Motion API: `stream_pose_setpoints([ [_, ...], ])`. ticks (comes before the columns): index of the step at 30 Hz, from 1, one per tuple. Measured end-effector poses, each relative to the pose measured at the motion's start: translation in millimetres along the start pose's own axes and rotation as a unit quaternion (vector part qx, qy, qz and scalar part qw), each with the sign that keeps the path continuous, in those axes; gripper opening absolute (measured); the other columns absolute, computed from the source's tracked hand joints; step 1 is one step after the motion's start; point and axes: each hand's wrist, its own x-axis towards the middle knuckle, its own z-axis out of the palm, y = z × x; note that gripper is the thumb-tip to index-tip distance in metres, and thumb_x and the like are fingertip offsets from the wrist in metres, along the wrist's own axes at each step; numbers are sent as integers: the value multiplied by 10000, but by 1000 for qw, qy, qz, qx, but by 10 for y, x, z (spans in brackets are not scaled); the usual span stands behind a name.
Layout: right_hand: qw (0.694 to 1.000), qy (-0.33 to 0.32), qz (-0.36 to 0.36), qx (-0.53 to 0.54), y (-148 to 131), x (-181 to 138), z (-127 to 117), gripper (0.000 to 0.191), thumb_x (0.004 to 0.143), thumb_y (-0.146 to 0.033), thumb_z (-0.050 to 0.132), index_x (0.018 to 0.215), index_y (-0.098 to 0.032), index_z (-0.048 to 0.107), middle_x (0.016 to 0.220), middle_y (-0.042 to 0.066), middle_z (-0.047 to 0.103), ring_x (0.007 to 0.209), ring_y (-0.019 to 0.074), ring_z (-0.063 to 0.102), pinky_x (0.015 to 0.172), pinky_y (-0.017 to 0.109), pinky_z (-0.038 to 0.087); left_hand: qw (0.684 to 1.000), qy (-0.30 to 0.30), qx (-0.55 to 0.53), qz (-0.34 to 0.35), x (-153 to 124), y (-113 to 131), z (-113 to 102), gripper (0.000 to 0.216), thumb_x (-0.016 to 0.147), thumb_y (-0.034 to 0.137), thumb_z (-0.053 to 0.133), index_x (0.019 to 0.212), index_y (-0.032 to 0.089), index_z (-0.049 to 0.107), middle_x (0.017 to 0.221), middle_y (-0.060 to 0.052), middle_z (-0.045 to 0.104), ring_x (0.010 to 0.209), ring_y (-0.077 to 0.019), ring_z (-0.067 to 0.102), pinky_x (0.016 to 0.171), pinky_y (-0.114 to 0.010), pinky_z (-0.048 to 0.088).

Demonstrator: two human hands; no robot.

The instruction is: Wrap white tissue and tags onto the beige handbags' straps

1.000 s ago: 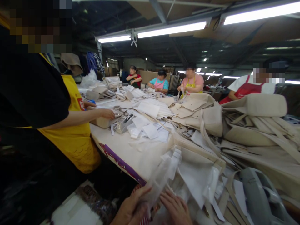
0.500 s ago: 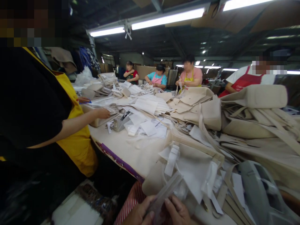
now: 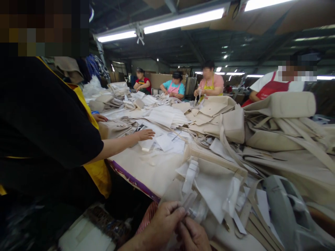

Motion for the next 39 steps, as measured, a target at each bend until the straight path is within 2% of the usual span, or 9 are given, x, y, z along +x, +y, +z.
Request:
stream_pose_setpoints([
  [3, 980, 80, -129, -129, -42, 34, -275, 228, 874, -340, 437, 905, -232, 635, 766, 23, 643, 703, 137, 606, 652, 204, 469, 999, 36, 15, -16, 16, -7, -40, 350, 794, 457, 508, 741, 118, 577, 525, 31, 501, 427, -70, 422, 420, -177, 326],
  [6, 902, 150, -276, -296, -176, 123, -518, 280, 841, -234, 501, 1107, -214, 583, 970, 74, 638, 861, 160, 611, 750, 227, 479, 999, 26, 29, -26, -6, 12, -79, 348, 802, 463, 486, 708, 133, 547, 529, 11, 549, 405, -75, 425, 406, -181, 320],
  [12, 786, 108, -422, -439, -331, 283, -457, 307, 884, -208, 358, 1015, -173, 634, 913, 96, 665, 815, 210, 600, 702, 325, 480, 1000, -11, -8, -22, -95, 61, -72, 355, 779, 485, 523, 684, 144, 510, 484, 52, 439, 401, -64, 381, 394, -170, 291],
  [19, 882, 121, -353, -289, -85, 256, -346, 246, 853, -161, 442, 1027, -179, 615, 878, 78, 667, 815, 157, 621, 732, 247, 504, 995, -84, 36, 39, -236, 167, -186, 255, 818, 384, 529, 781, 133, 557, 643, 21, 501, 582, -88, 461, 536, -176, 370],
  [24, 990, 120, -37, -60, -283, 230, -346, 142, 784, -314, 562, 835, -211, 646, 722, 12, 658, 667, 145, 615, 611, 210, 495, 985, -57, 109, 121, -214, 34, -170, 308, 876, 393, 440, 986, 134, 565, 668, 1, 544, 577, -97, 492, 561, -195, 412],
  [27, 961, 116, 173, 180, -435, 252, -314, 221, 664, -385, 681, 739, -188, 618, 548, -28, 589, 511, 118, 543, 465, 193, 435, 977, -32, 141, 156, -183, -97, -138, 283, 883, 370, 438, 1055, 160, 521, 689, -9, 591, 590, -107, 535, 596, -212, 433],
  [32, 844, 52, 315, 431, -369, 282, -205, 413, 466, -374, 820, 726, -154, 588, 530, -28, 597, 442, 67, 509, 435, 154, 382, 972, -20, 153, 180, -153, -233, -156, 282, 883, 360, 437, 1101, 181, 454, 790, -43, 641, 604, -114, 568, 605, -223, 444],
  [35, 844, -27, 346, 409, -151, 236, -134, 427, 527, -473, 776, 729, -151, 580, 448, -41, 533, 410, 74, 499, 402, 154, 350, 973, -62, 125, 183, -123, -282, -194, 293, 870, 401, 452, 1049, 169, 457, 796, -63, 658, 625, -130, 590, 597, -229, 450],
  [39, 991, -7, 132, 17, 80, 89, -58, 392, 794, -521, 525, 709, -147, 604, 509, -16, 561, 434, 86, 511, 416, 194, 400, 983, -47, 88, 155, -91, -275, -241, 355, 779, 512, 555, 817, 159, 530, 665, -27, 630, 598, -131, 569, 558, -218, 418],
])
